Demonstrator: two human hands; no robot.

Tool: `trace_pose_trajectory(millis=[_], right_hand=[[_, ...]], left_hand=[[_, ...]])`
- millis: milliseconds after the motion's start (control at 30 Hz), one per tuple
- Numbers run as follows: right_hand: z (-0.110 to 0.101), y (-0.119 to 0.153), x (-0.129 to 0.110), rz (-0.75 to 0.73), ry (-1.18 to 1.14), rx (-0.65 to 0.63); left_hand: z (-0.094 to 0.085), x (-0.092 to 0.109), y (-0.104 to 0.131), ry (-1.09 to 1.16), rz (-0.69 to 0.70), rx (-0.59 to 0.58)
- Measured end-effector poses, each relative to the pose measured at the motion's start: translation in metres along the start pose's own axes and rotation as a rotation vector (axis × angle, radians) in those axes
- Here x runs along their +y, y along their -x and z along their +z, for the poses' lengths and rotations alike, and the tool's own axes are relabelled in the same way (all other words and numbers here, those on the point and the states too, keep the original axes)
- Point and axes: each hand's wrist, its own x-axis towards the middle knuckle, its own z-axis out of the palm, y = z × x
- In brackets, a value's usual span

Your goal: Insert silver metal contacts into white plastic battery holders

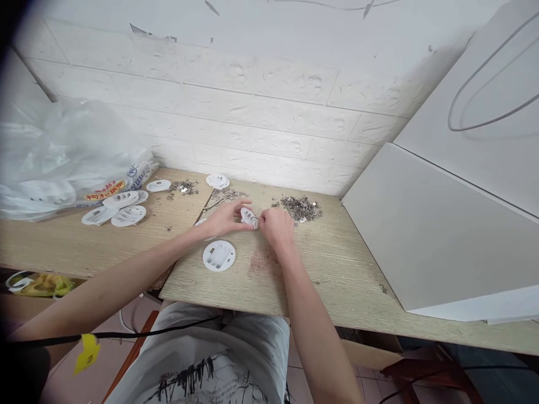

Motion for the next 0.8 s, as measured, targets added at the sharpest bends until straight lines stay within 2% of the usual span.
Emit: trace_pose_trajectory(millis=[267,533,800], right_hand=[[0.0004,0.0004,-0.002,0.018,0.012,-0.006],[-0.0027,0.0003,-0.0052,-0.037,0.071,-0.017],[-0.0052,0.001,-0.005,-0.124,0.094,0.025]], left_hand=[[0.0005,0.0002,0.0008,-0.024,-0.015,0.008],[0.0023,-0.0072,-0.0022,-0.053,0.01,0.011],[-0.0018,0.0021,0.0,-0.067,-0.027,-0.017]])
